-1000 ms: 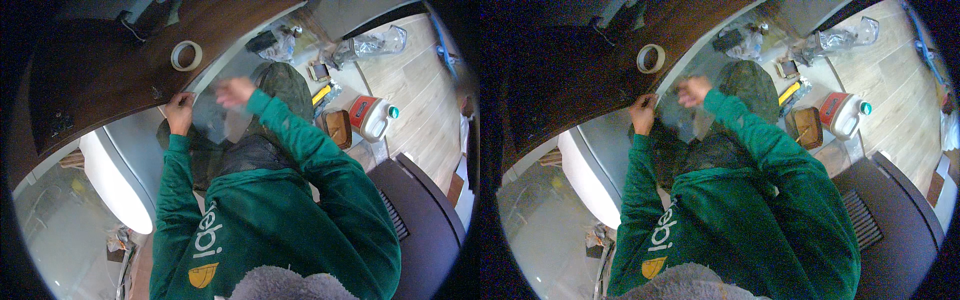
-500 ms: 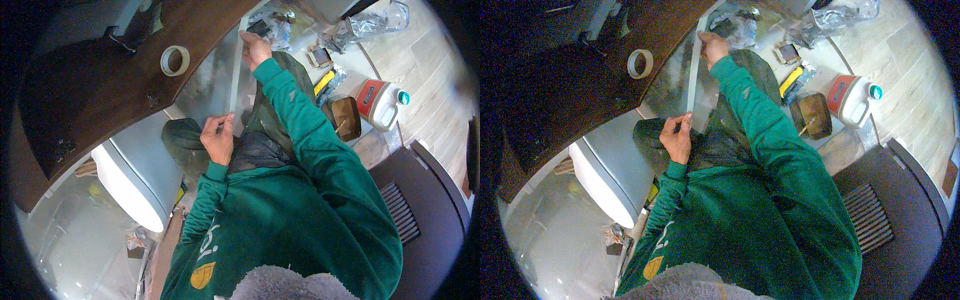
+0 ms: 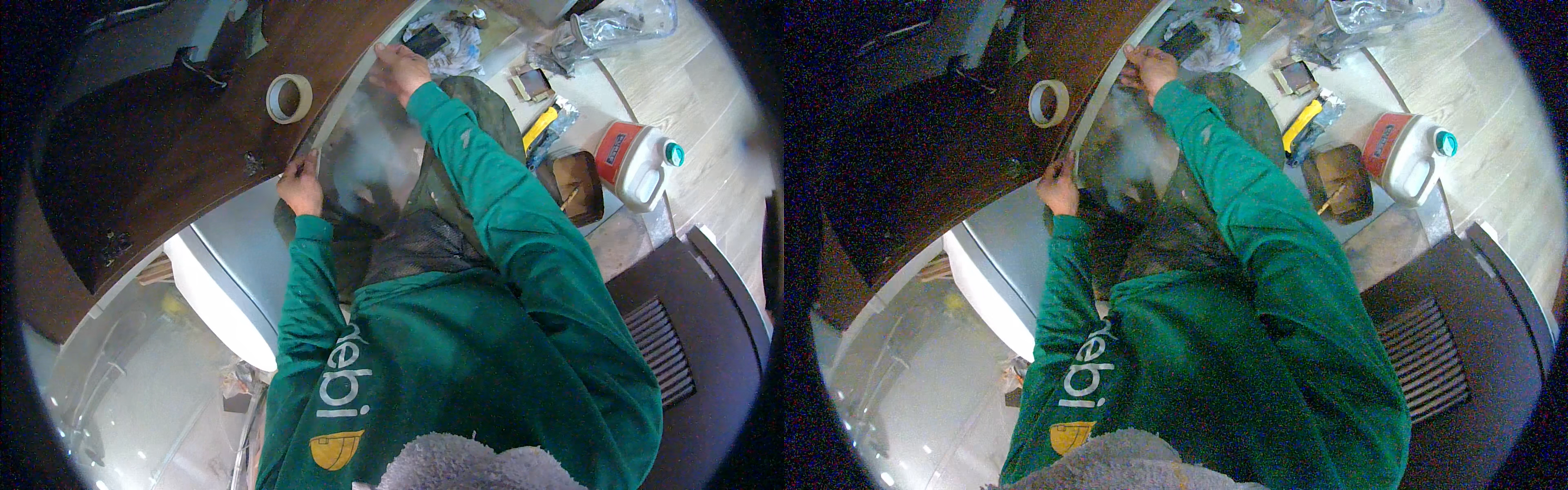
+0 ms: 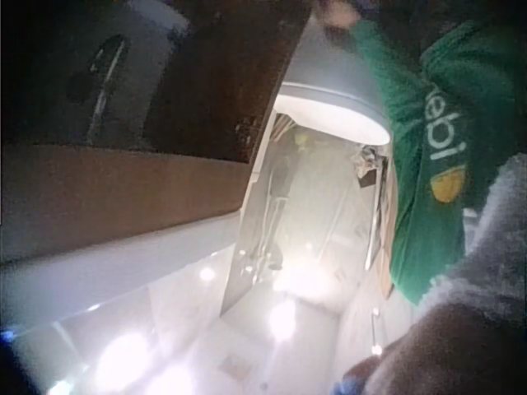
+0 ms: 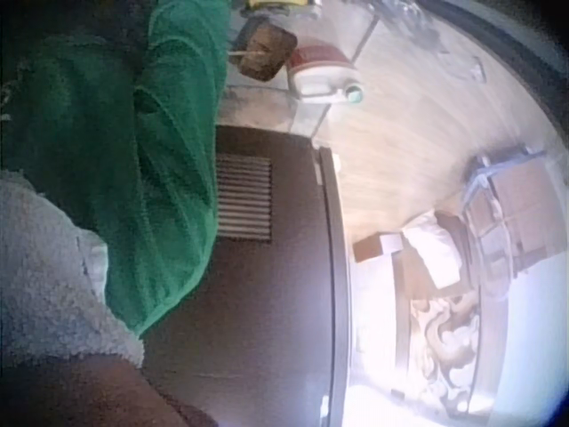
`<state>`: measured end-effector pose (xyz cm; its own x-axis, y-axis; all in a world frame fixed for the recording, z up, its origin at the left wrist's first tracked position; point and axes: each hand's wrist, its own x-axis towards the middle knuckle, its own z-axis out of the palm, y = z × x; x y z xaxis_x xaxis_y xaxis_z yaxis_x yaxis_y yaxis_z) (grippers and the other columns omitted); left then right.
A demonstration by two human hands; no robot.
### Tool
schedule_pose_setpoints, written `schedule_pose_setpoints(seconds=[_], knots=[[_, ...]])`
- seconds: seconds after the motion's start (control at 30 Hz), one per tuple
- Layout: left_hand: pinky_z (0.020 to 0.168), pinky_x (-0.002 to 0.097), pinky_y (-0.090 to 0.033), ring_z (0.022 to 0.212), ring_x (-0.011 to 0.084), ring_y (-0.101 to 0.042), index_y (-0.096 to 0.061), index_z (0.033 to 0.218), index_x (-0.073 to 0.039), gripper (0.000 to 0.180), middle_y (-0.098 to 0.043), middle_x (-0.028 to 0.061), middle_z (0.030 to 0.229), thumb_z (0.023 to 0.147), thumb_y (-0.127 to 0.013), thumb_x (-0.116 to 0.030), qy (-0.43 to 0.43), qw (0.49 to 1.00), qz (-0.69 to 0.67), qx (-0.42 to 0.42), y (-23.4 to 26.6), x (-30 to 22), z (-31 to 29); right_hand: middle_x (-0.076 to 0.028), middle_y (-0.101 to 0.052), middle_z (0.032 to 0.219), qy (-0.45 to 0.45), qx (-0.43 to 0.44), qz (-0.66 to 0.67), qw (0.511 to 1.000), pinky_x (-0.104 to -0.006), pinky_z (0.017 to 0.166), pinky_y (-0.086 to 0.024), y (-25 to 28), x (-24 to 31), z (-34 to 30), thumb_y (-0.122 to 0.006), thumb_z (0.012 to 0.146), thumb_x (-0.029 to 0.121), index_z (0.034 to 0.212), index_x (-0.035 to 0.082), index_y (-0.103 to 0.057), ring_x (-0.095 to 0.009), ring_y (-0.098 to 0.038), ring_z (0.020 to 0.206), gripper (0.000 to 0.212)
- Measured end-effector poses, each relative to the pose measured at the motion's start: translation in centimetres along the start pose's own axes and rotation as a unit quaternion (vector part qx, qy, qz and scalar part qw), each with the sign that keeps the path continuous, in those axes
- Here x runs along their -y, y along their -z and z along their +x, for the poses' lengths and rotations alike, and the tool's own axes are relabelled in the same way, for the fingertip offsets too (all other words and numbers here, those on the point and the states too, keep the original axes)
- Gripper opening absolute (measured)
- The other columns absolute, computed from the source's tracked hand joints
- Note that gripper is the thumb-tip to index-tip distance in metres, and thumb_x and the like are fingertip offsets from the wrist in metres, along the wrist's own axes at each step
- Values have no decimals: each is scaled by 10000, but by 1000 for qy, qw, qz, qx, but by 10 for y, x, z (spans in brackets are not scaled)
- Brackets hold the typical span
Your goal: The person sits on the floor and applies painter's tape along the edge of a cabinet door. They then use a paintbrush to apply stain or paint to the cabinet edge.
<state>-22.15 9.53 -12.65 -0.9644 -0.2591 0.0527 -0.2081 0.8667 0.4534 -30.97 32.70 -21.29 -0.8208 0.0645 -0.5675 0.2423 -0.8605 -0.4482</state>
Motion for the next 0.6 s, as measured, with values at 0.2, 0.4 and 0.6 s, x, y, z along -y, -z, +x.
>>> schedule_pose_setpoints(seconds=[0.2,0.4,0.6], knots=[[782,312,-499,785,178,-648,-733,902,40,237,-730,127,874,822,-753,-182,7,997,-82,10,-4,0,5,-41,-638,906,0,3,13,1000,-334,577,-595,2,-2,3,-689,898,201,969,61,-605,-195,-643,711,178],[792,314,-497,789,183,-644,-736,914,33,231,-727,123,866,820,-754,-177,-5,998,-61,0,-9,10,10,-51,-640,905,1,-2,1,1000,-336,581,-597,1,-2,3,-683,901,203,1030,46,-587,-198,-644,713,224],[774,318,-496,765,185,-642,-731,913,34,241,-725,126,843,820,-752,-187,36,999,-28,13,-12,18,10,-57,-651,911,6,-7,-13,1000,-334,585,-598,2,-3,2,-688,901,224,991,55,-591,-186,-650,717,215]])
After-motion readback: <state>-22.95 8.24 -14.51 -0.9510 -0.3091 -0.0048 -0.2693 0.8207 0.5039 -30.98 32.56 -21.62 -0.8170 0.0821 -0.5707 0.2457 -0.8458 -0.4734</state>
